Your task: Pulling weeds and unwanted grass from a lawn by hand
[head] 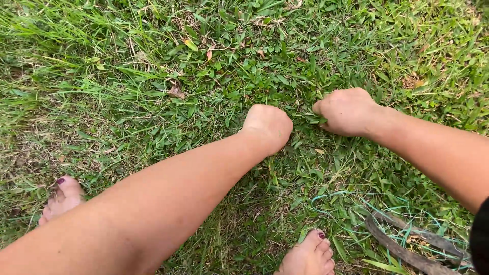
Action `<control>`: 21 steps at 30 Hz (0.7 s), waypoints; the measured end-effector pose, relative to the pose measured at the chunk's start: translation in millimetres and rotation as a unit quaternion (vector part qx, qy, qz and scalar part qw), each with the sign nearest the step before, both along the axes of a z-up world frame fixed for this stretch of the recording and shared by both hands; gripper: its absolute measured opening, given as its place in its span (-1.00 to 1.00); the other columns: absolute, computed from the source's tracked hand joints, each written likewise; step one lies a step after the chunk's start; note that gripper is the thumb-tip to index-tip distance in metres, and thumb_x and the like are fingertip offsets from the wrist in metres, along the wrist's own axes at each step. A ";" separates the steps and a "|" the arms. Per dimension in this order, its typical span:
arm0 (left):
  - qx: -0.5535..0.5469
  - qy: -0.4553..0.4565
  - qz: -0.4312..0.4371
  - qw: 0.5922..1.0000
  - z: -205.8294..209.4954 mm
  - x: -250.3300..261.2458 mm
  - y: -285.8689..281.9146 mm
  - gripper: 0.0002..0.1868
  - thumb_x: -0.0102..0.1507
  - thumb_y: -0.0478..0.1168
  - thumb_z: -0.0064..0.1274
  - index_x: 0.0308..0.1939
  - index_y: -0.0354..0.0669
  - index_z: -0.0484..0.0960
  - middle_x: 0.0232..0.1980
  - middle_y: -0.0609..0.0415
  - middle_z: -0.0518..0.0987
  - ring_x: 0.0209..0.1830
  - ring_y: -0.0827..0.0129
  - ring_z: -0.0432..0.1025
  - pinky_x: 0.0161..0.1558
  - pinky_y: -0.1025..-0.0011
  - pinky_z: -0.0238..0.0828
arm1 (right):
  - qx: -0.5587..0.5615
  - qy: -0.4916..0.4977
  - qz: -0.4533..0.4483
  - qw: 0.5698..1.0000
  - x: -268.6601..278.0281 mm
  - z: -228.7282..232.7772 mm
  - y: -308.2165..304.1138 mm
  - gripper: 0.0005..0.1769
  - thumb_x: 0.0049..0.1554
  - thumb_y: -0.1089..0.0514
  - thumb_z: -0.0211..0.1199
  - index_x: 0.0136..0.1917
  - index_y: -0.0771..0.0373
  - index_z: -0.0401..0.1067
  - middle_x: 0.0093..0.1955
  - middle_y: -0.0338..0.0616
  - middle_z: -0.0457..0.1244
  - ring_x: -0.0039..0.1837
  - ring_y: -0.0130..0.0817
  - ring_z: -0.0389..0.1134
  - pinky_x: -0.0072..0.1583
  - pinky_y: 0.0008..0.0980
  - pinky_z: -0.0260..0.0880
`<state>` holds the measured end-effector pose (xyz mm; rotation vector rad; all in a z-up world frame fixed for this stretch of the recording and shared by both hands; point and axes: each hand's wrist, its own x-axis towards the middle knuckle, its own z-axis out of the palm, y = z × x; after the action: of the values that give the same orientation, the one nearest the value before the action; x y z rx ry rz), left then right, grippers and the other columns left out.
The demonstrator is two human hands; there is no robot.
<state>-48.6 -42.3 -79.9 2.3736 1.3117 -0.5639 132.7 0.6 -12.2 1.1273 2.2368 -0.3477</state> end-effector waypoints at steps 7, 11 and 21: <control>-0.174 -0.097 0.182 0.963 87.0 -54.0 -28.2 -0.62 0.39 -0.07 -0.17 -0.15 -0.17 0.74 -0.29 -0.07 0.70 -0.16 0.06 0.64 0.02 -0.07 0.59 | -0.174 0.052 0.065 0.981 -17.7 27.8 -68.6 -0.88 0.19 0.02 0.26 -0.08 0.00 0.59 -0.27 -0.35 0.38 -0.16 -0.45 0.47 0.03 -0.32 0.60; -0.216 -0.108 0.110 0.964 153.1 -40.2 -51.7 -0.65 0.43 -0.07 -0.14 -0.06 -0.20 0.70 -0.33 -0.02 0.67 -0.26 0.18 0.65 -0.03 0.04 0.63 | -0.202 0.057 0.037 0.977 -32.8 56.3 -76.7 -0.92 0.16 0.04 0.29 -0.09 0.00 0.57 -0.26 -0.36 0.38 -0.15 -0.52 0.46 0.01 -0.45 0.59; -0.050 0.077 0.074 0.993 72.5 20.6 57.0 -0.08 0.22 0.56 0.03 0.31 -0.07 0.35 0.10 0.15 0.53 0.00 0.35 0.53 -0.11 0.32 0.49 | -0.046 -0.255 -0.197 0.946 29.0 32.3 28.4 -0.21 0.25 -0.57 -0.20 0.23 0.08 0.41 -0.24 -0.38 0.29 -0.21 -0.55 0.32 -0.12 -0.54 0.46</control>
<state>-28.0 14.7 -7.4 2.1673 1.4754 -0.7620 161.7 29.1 20.0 1.4239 1.5301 -0.2770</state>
